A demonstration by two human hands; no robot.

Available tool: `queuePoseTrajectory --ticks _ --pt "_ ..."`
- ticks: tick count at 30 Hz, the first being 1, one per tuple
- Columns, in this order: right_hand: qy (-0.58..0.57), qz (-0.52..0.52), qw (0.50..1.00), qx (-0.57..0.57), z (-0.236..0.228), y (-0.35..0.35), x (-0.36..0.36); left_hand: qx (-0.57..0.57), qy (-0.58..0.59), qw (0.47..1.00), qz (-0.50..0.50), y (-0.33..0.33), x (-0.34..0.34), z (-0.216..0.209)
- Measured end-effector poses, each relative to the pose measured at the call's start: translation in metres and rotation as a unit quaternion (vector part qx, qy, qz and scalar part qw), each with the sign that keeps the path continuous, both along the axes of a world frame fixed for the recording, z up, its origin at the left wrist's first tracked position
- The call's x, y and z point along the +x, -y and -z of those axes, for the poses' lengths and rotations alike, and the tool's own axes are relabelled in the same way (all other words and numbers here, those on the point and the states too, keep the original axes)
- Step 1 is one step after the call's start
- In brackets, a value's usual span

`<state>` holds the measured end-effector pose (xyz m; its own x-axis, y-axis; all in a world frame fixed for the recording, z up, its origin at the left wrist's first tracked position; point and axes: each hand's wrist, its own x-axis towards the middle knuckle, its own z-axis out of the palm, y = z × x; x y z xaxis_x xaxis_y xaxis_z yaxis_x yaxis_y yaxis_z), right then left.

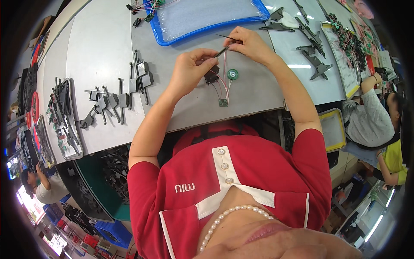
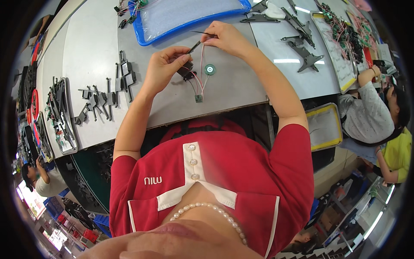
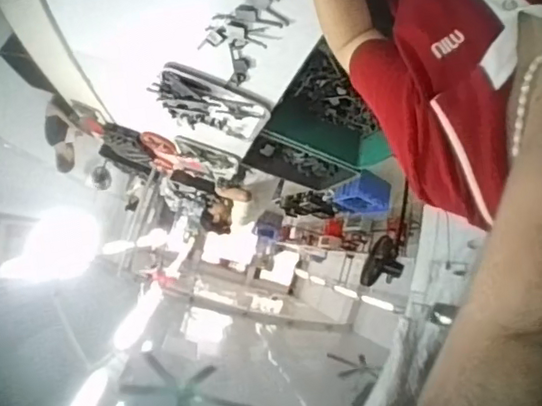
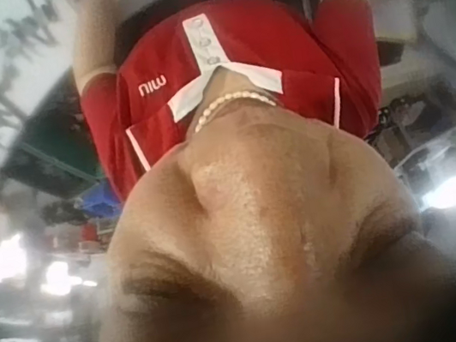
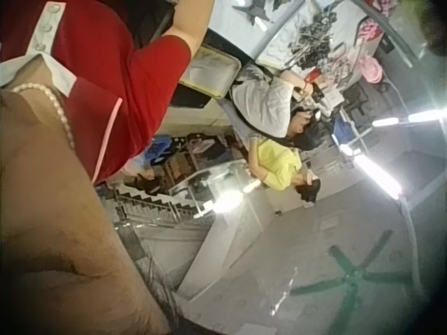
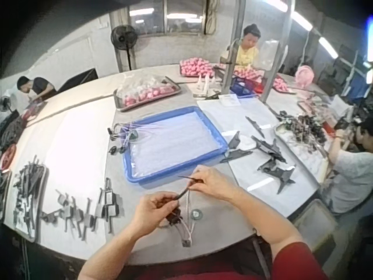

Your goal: Assembling small plastic and electronic components using a screwdriver.

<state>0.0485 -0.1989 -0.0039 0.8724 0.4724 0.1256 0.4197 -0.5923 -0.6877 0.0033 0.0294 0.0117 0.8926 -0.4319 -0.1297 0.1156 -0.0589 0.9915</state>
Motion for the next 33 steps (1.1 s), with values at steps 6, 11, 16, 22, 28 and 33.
queuePoseTrajectory --ticks 6,11,16,22,28,33 --pt "0.122 0.017 0.989 -0.087 0.01 0.01 -0.01 -0.115 -0.043 0.992 -0.025 -0.011 0.001 0.002" --pt "0.214 -0.04 0.962 -0.167 -0.002 0.014 -0.02 -0.115 -0.053 0.991 -0.043 -0.005 0.005 0.002" --pt "0.113 -0.045 0.988 -0.095 -0.064 0.009 -0.05 -0.107 -0.047 0.993 -0.034 0.0 0.009 -0.002" --pt "-0.1 -0.125 0.985 0.06 -0.122 -0.018 -0.08 -0.109 -0.026 0.993 0.032 0.017 0.003 -0.023" --pt "-0.109 -0.089 0.974 0.177 -0.115 -0.017 -0.089 -0.173 0.022 0.984 0.027 0.037 -0.006 -0.03" --pt "-0.031 0.088 0.972 0.217 -0.099 -0.018 -0.095 -0.17 0.007 0.984 0.057 0.04 -0.017 -0.029"
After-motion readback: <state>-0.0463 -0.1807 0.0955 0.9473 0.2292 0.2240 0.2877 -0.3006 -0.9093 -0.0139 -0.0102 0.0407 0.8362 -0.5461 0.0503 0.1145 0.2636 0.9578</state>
